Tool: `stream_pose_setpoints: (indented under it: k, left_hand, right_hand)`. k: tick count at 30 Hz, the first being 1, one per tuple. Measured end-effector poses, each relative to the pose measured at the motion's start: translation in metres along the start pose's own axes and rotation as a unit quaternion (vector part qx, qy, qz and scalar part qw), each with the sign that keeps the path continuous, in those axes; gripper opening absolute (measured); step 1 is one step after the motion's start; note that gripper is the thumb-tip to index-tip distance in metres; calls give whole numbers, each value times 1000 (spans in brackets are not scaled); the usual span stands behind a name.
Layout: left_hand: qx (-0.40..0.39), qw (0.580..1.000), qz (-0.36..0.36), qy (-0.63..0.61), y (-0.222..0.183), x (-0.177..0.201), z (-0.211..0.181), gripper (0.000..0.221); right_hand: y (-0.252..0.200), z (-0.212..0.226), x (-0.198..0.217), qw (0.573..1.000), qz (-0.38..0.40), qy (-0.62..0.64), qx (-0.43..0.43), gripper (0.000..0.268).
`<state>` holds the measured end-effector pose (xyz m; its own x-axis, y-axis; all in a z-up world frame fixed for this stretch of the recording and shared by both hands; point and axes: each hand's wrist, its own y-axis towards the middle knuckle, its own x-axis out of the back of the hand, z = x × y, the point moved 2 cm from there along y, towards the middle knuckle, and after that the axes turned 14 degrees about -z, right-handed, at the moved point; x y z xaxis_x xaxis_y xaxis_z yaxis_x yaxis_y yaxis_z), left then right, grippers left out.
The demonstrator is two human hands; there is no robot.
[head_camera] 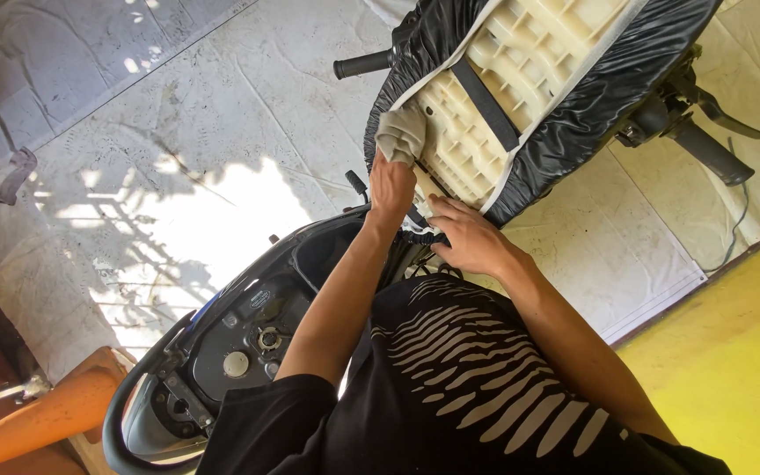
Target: The person wipes the black motorcycle seat with a white cloth. They lift the seat to reveal the white plastic base and wipe the underside thoroughly. Finally, they place the seat back onto the motorcycle frame and continue wiping the top surface.
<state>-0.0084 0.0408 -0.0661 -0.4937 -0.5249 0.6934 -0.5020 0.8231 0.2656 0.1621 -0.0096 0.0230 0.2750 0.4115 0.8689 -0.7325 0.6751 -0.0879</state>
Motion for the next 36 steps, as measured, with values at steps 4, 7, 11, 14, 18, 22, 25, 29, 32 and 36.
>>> stream_pose_setpoints:
  k: [4,7,11,14,18,22,25,29,32,36]
  left_hand:
    - [61,995,-39,-69,8,-9,3,42]
    - [69,977,-85,-182,21,-14,-37,47]
    - [88,946,-128,-285,5,13,-75,52]
    - [-12,980,-123,-159,16,54,-78,50]
    - [-77,982,-119,-123,17,64,-65,43]
    - [60,953,-107,-278,14,29,-55,41]
    - [105,934,-142,-312,16,-9,-65,43]
    - [141,937,-139,-286,5,13,-91,46]
    - [131,946,-124,-271,7,24,-103,44]
    - [156,936,-115,-293,5,15,-96,37]
  right_hand:
    - [6,-8,-10,1000,-13,-15,-1,52]
    - [3,-10,-13,999,-15,-26,14,51]
    - [-1,-7,-14,999,-22,-37,11,54]
    - [5,4,0,1000,-3,-24,0,55]
    - [1,0,-5,1000,20,-12,-6,57]
    - [3,-7,-7,999,46,-19,-11,59]
    - [1,-2,1,998,32,-53,13,59]
    - [0,4,-9,996,44,-81,22,62]
    - [1,-7,-14,998,56,-38,-11,66]
    - [0,-11,-20,998,61,-29,-20,64]
